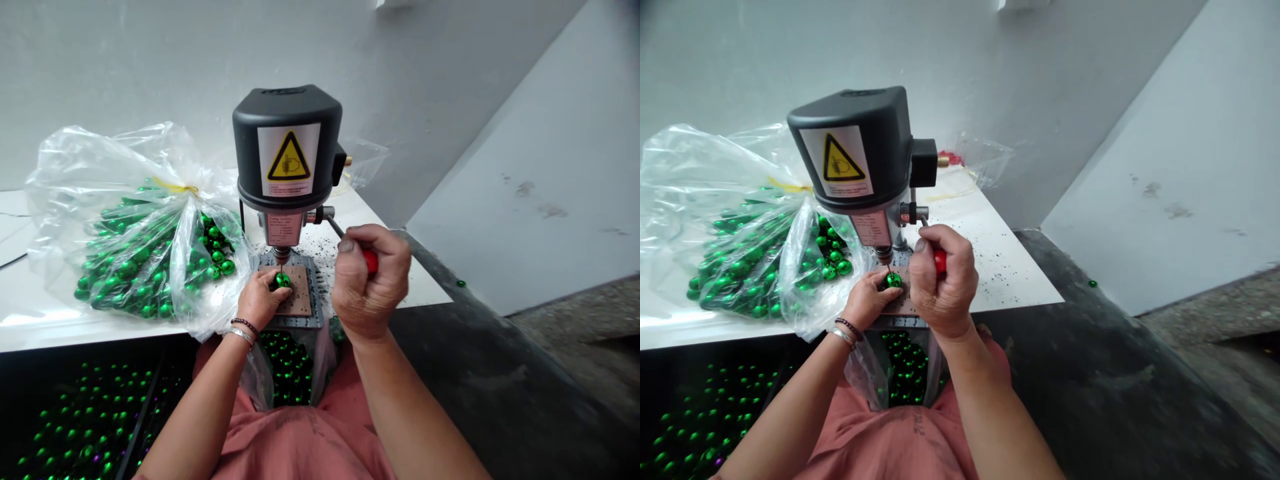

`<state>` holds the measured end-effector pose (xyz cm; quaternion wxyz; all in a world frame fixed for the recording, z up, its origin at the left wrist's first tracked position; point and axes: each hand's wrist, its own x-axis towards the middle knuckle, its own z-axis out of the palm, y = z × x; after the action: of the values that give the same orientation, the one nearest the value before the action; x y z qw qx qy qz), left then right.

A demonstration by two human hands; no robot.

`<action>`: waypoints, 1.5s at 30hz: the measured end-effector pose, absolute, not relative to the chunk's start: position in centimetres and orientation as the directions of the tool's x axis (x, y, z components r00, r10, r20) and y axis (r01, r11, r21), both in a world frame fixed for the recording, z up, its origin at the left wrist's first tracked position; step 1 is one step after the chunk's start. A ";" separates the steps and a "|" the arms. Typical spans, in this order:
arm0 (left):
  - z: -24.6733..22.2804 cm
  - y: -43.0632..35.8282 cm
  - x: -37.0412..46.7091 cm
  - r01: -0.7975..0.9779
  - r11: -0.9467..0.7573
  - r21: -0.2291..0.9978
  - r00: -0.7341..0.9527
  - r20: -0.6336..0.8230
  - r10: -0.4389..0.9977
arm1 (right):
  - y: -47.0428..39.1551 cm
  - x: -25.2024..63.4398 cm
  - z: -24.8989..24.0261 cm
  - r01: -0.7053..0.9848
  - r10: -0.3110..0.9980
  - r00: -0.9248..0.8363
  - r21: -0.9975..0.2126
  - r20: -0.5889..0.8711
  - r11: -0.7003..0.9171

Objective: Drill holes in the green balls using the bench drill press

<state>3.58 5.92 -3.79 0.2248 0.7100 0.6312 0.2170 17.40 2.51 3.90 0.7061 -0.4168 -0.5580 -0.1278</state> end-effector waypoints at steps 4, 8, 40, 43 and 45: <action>-3.9 5.9 3.6 0.796 -0.103 0.596 0.103 0.035 0.994 | 2.5 17.3 3.4 0.636 0.291 0.360 -0.461 0.886 0.619; -4.0 5.9 3.6 0.788 -0.106 0.606 0.104 0.039 0.994 | 2.3 17.1 2.1 0.625 0.327 0.360 -0.486 0.874 0.611; -4.1 10.1 -4.8 0.929 0.055 0.366 -0.154 0.247 0.957 | 6.8 18.0 10.9 0.602 0.347 0.354 -0.495 0.869 0.626; -5.3 10.7 -4.8 0.949 -0.036 0.312 -0.012 0.152 0.988 | 6.7 18.0 10.7 0.610 0.324 0.354 -0.479 0.877 0.632; -5.7 10.6 -4.6 0.944 -0.042 0.328 -0.002 0.134 0.991 | 6.5 18.0 10.5 0.609 0.317 0.353 -0.473 0.880 0.636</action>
<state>-4.61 10.62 -5.66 0.0715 0.7028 0.6883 0.1653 17.96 6.51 10.50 0.7109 -0.4138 -0.5593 -0.1028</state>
